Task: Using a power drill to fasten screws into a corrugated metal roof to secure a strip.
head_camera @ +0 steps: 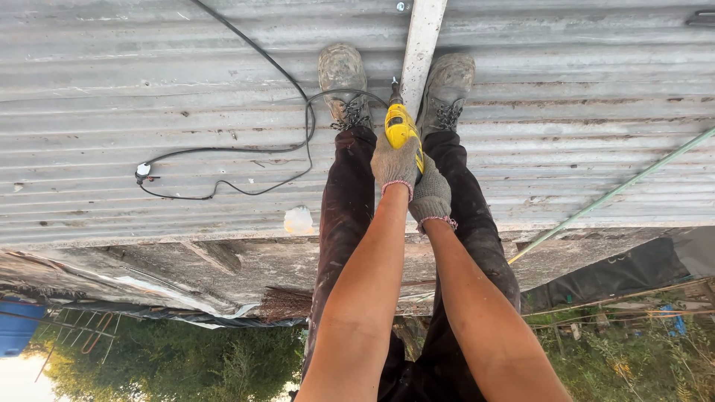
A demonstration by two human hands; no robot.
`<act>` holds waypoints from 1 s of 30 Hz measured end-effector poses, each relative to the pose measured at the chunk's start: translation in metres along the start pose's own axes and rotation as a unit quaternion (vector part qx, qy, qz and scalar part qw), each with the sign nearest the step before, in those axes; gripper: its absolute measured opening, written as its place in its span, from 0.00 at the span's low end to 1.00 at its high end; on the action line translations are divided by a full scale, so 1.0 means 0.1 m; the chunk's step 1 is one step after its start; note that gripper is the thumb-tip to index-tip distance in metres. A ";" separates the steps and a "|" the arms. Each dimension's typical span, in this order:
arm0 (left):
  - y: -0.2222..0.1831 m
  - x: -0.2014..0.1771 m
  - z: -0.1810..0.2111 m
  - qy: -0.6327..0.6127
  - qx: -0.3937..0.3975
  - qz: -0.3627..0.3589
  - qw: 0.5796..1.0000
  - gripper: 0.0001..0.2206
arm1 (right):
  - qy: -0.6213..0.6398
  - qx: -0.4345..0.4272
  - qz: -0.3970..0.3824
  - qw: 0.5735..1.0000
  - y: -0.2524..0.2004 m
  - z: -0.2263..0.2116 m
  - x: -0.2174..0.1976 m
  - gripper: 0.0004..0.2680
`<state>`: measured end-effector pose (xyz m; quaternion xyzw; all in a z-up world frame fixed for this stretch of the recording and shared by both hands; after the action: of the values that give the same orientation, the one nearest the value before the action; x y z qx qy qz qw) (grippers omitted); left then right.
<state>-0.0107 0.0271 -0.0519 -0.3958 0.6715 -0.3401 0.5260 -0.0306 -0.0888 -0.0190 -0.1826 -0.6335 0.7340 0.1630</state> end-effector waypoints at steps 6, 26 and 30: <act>-0.08 -0.04 0.08 -0.005 -0.008 -0.003 1.000 0.35 | 0.002 -0.006 -0.002 1.000 0.06 0.03 0.05 0.19; -0.07 -0.02 0.06 0.004 0.009 0.000 1.000 0.34 | 0.002 -0.006 0.001 1.000 0.07 0.04 0.04 0.18; -0.03 0.00 0.04 0.011 0.010 0.002 1.000 0.34 | 0.002 -0.006 0.004 1.000 0.07 0.02 0.02 0.19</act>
<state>-0.0061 0.0256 -0.0499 -0.3854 0.6747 -0.3497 0.5234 -0.0339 -0.0906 -0.0260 -0.1876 -0.6371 0.7303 0.1599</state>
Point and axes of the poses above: each hand's wrist, its own y-axis towards the middle knuckle, its own x-axis out of the palm, z = x × y, the point moved 6 cm from there along y, towards the middle knuckle, and after that the axes turned 9 degrees about -y, right-handed, at the moved point
